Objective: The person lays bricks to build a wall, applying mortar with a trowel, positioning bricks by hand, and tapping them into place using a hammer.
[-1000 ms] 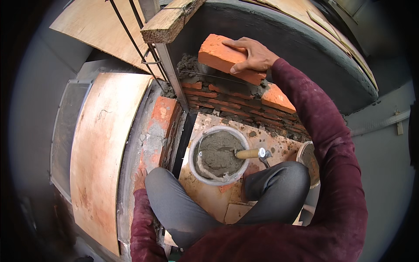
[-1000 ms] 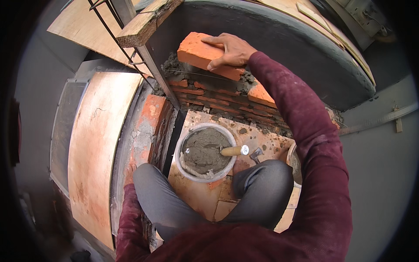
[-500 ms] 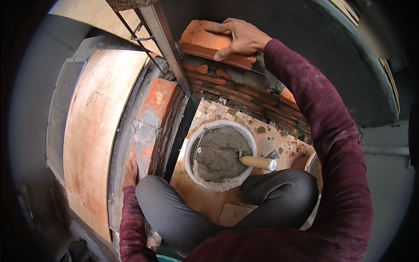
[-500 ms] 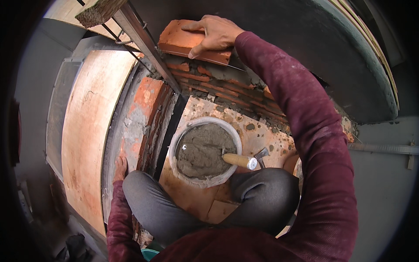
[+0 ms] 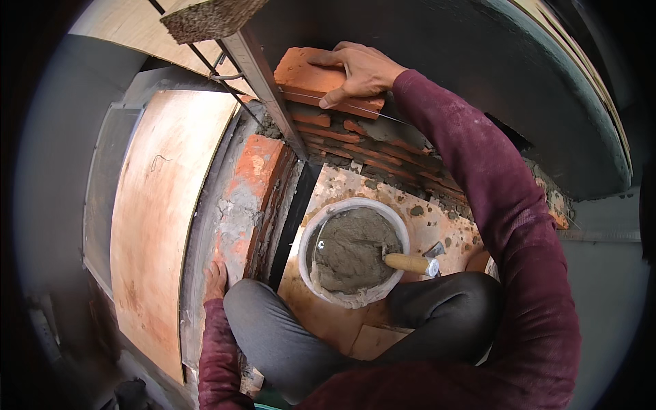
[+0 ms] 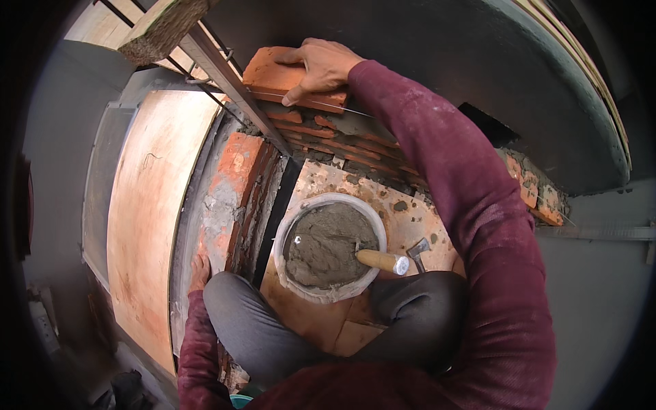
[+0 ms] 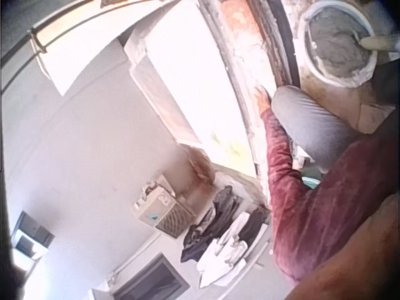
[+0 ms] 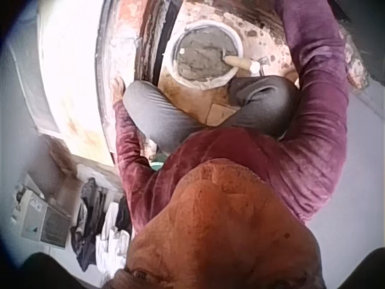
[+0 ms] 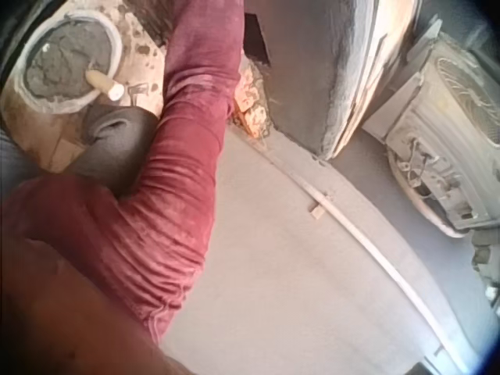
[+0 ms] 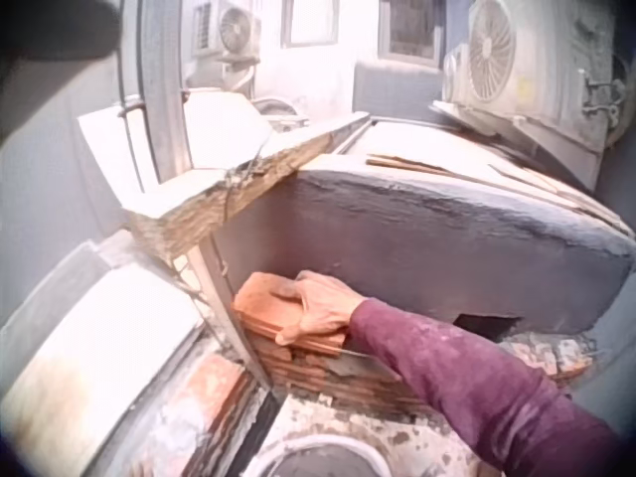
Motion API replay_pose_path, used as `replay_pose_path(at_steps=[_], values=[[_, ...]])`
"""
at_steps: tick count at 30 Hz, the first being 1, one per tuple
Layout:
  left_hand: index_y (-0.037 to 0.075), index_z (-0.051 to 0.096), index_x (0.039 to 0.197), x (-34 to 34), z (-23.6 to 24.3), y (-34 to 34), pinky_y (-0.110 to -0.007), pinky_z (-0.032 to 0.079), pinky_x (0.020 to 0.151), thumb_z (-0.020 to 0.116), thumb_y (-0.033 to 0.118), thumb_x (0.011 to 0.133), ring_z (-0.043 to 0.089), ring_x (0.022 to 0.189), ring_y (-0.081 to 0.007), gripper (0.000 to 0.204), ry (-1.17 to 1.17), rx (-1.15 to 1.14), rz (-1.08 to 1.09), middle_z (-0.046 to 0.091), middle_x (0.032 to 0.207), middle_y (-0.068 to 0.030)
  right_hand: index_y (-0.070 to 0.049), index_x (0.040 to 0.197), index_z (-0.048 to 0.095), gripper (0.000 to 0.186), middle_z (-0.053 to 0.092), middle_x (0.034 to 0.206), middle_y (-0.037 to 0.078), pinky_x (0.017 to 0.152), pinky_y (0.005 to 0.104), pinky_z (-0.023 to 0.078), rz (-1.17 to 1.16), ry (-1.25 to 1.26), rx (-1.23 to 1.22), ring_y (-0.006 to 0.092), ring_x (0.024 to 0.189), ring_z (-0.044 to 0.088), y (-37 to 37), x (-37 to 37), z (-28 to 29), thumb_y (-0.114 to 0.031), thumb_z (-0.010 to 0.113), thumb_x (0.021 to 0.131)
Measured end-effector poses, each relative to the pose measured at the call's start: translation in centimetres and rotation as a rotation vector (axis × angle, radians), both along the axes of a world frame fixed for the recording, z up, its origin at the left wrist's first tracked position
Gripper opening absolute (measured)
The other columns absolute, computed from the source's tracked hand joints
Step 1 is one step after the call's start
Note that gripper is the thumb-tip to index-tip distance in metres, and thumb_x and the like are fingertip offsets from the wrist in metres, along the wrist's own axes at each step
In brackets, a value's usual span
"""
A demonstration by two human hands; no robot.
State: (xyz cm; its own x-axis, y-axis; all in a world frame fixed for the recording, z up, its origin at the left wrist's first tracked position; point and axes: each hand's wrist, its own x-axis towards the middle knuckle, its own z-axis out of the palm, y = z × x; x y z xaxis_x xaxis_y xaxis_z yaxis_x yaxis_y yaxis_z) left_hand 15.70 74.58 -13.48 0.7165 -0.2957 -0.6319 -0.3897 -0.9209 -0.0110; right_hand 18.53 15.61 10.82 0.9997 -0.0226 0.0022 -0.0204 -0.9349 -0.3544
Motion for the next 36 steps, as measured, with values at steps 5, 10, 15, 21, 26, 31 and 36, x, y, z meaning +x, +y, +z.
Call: replay_pose_path(at_steps=[5,10,15,21,26,31,36], values=[[0.021,0.017,0.157,-0.3,-1.9,1.3,-0.053,0.031,0.116,0.065,0.009,0.087,0.015,0.15,-0.0388,0.086,-0.051,0.026,-0.023,0.014,0.165,-0.0107,-0.015,0.141,0.055,0.098,0.054,0.131,0.019,0.105,0.0431,0.042,0.005,-0.015,-0.021,0.0353,0.124,0.052,0.1,0.5,-0.3,-0.06,0.083,0.059],[0.023,0.022,0.157,-2.6,1.5,0.0,-0.053,0.028,0.118,0.082,0.024,0.074,0.016,0.151,-0.0358,0.103,-0.13,-0.162,0.029,0.015,0.165,-0.0088,-0.015,0.143,0.054,0.1,0.052,0.135,0.019,0.109,0.0441,0.04,0.017,0.042,0.02,0.0356,0.127,0.05,0.7,1.2,0.0,-0.055,0.086,0.057],[0.023,0.022,0.157,-3.0,4.2,-1.9,-0.051,0.026,0.119,0.082,0.028,0.074,0.017,0.151,-0.0346,0.102,-0.066,-0.163,0.104,0.017,0.165,-0.0073,-0.013,0.143,0.053,0.1,0.05,0.138,0.02,0.111,0.0441,0.038,0.028,0.095,-0.011,0.0365,0.129,0.049,1.5,1.4,0.9,-0.048,0.088,0.056],[0.023,0.023,0.157,-3.3,4.2,-1.4,-0.052,0.028,0.118,0.081,0.03,0.075,0.018,0.15,-0.0353,0.101,-0.079,-0.213,0.116,0.016,0.165,-0.0072,-0.012,0.145,0.051,0.101,0.047,0.141,0.022,0.113,0.0451,0.035,0.012,0.151,0.008,0.0379,0.132,0.046,1.9,1.4,1.4,-0.047,0.089,0.057],[0.022,0.02,0.157,-2.4,2.8,-0.9,-0.053,0.031,0.116,0.081,0.021,0.075,0.017,0.15,-0.0369,0.102,-0.072,-0.182,0.046,0.015,0.165,-0.0112,-0.016,0.147,0.048,0.109,0.043,0.143,0.022,0.115,0.0464,0.034,0.038,0.131,0.036,0.0391,0.136,0.04,0.6,1.5,0.1,-0.057,0.088,0.055],[0.013,0.034,0.153,0.1,1.7,-0.9,-0.044,0.037,0.114,0.076,0.014,0.081,0.031,0.145,-0.0386,0.083,-0.062,-0.229,-0.118,0.031,0.158,-0.0191,-0.016,0.15,0.041,0.116,0.033,0.153,0.023,0.116,0.0515,0.03,0.118,-0.131,-0.199,0.0429,0.14,0.033,-1.4,-1.0,1.5,-0.076,0.078,0.058],[0.002,0.066,0.122,3.7,12.9,-2.0,-0.039,0.049,0.099,0.071,0.018,0.089,0.065,0.114,-0.0336,0.037,-0.353,-0.791,0.151,0.068,0.118,-0.02,0.0,0.125,0.062,0.046,0.068,0.105,0.012,0.084,0.0298,0.054,0.004,-0.333,0.541,0.0176,0.094,0.066,4.0,-15.5,8.7,-0.036,0.061,0.097]])
